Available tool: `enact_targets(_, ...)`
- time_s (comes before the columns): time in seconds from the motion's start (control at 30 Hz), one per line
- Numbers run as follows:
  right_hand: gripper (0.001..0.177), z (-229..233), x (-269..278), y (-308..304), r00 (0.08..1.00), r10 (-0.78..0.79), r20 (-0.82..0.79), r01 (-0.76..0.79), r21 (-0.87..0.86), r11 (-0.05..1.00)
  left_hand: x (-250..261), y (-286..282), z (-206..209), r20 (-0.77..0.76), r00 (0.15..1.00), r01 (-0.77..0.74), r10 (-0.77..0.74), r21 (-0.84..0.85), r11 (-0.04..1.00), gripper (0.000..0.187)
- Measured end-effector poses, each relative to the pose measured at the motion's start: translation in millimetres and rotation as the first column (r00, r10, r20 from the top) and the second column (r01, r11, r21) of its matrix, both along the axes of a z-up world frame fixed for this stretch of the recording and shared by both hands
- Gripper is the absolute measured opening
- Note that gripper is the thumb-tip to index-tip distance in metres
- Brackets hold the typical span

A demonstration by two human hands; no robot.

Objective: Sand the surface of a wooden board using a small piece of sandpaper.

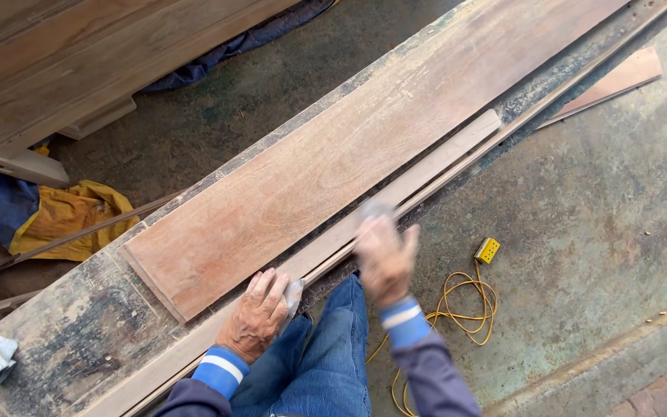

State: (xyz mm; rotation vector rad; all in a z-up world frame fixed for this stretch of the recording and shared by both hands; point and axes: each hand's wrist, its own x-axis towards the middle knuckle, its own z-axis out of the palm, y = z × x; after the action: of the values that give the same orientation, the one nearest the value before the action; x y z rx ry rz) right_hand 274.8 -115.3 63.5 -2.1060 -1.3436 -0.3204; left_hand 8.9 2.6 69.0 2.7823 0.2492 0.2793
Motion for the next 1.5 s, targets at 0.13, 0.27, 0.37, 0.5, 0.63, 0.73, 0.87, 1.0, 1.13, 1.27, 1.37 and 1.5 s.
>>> enact_targets(0.13,0.018,-15,-5,1,0.980,-0.194,-0.049,0.193,-0.036,0.981,-3,-2,3,-0.028,1.000,0.015,-0.015,0.021,1.000,0.036)
enact_targets(0.27,0.022,1,-86,-9,0.977,0.025,-0.213,-0.014,0.054,0.998,2,3,3,0.039,0.999,0.019,-0.018,-0.033,0.999,0.036)
enact_targets(0.37,0.014,-17,-46,-18,0.977,0.157,-0.146,-0.152,0.048,0.987,1,1,-2,0.056,0.998,0.031,-0.029,-0.029,0.999,0.035)
enact_targets(0.5,0.021,-24,110,-3,0.995,-0.099,0.006,0.099,0.034,0.995,-1,0,-10,0.051,0.998,0.033,-0.036,0.070,0.997,0.036)
enact_targets(0.63,0.030,-34,109,-10,0.958,-0.287,0.007,0.287,-0.074,0.955,-6,2,-17,0.047,0.998,0.043,-0.044,0.034,0.999,0.032)
enact_targets(0.73,0.035,-34,34,-13,0.964,-0.242,-0.109,0.246,0.027,0.969,-3,5,-25,0.116,0.991,0.065,-0.068,0.029,0.997,0.034)
enact_targets(0.87,0.016,-36,46,-36,0.988,0.081,-0.135,-0.077,0.039,0.996,-5,4,-40,0.226,0.971,0.054,-0.074,0.093,0.994,0.028)
enact_targets(1.0,0.022,-36,188,-35,0.978,-0.190,0.085,0.191,-0.008,0.982,0,4,-34,0.207,0.976,0.033,-0.066,0.159,0.987,0.026)
enact_targets(1.13,0.018,-22,172,-22,0.948,-0.296,0.116,0.309,-0.110,0.945,-11,2,-52,0.162,0.983,0.063,-0.088,0.154,0.986,0.029)
enact_targets(1.27,0.016,-22,111,-30,0.997,-0.079,0.024,0.079,-0.014,0.997,-16,3,-76,0.263,0.963,0.030,-0.062,0.123,0.992,0.019)
enact_targets(1.37,0.016,-21,158,-30,0.998,-0.025,0.063,0.030,-0.084,0.996,-14,2,-69,0.262,0.964,0.017,-0.053,0.139,0.990,0.018)
enact_targets(1.5,0.021,-37,214,-31,0.958,-0.279,0.066,0.287,-0.193,0.938,-17,-3,-64,0.176,0.984,-0.009,-0.004,0.069,0.998,0.024)
